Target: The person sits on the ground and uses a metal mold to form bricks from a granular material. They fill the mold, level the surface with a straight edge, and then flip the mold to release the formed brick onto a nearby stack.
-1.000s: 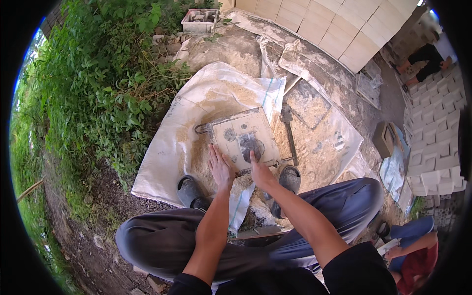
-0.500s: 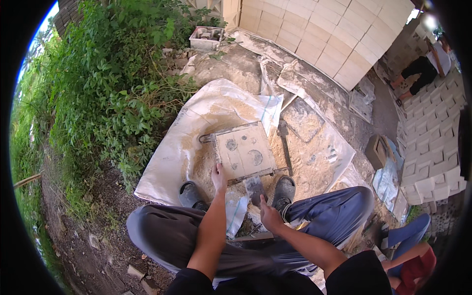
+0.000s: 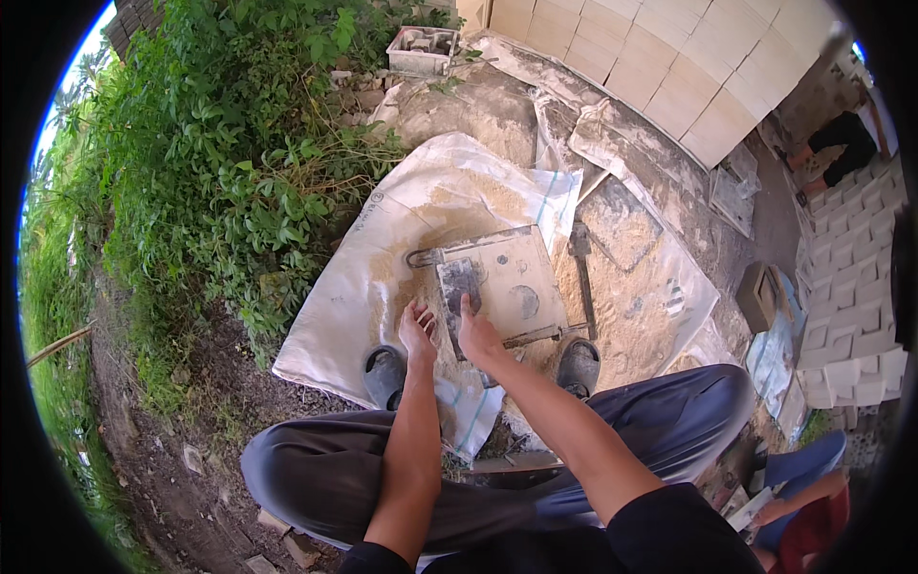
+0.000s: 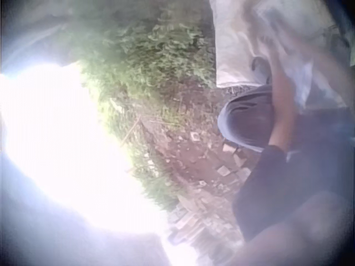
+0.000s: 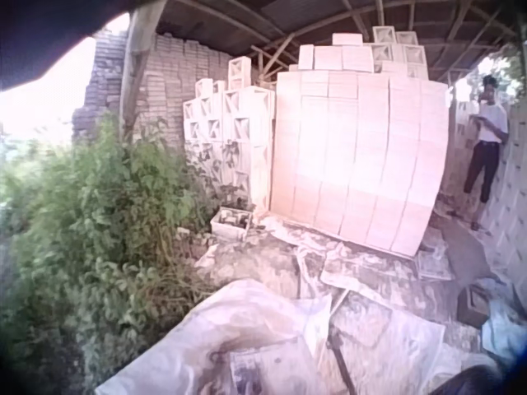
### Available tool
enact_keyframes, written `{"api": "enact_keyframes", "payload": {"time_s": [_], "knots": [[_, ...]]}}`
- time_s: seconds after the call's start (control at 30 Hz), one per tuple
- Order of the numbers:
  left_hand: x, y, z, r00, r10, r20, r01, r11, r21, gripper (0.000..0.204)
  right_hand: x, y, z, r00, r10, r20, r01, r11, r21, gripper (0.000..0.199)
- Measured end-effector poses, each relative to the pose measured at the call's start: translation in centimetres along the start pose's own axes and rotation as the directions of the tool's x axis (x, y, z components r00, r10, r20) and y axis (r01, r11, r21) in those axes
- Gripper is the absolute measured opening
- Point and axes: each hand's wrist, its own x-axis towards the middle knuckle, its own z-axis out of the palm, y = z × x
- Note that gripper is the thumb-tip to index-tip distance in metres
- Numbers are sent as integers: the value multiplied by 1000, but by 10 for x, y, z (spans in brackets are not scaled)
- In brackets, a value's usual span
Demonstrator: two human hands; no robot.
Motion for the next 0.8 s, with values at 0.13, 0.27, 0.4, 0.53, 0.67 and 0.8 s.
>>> {"api": "enact_keyframes", "payload": {"time_s": [0.13,0.27,0.4,0.53,0.67,0.8], "knots": [[6,-3,2,992,119,-26,-118,992,42,31,-70,36,20,996,-50,78,54,998,-45,67],[14,-1,16,919,393,7,-388,904,178,33,-129,62,38,995,-10,99,16,998,-64,68],[17,0,22,811,575,109,-544,674,500,40,-168,76,35,992,-122,-8,122,992,12,67],[-33,-11,64,663,571,484,-582,-14,813,56,-158,87,1,937,-120,-329,176,973,147,59],[-35,-41,75,473,344,811,-557,-597,578,66,-49,80,-59,929,-44,-368,95,988,121,53],[-64,-45,91,527,261,808,-634,-512,579,67,33,104,-114,980,64,-189,-59,998,29,51]]}}
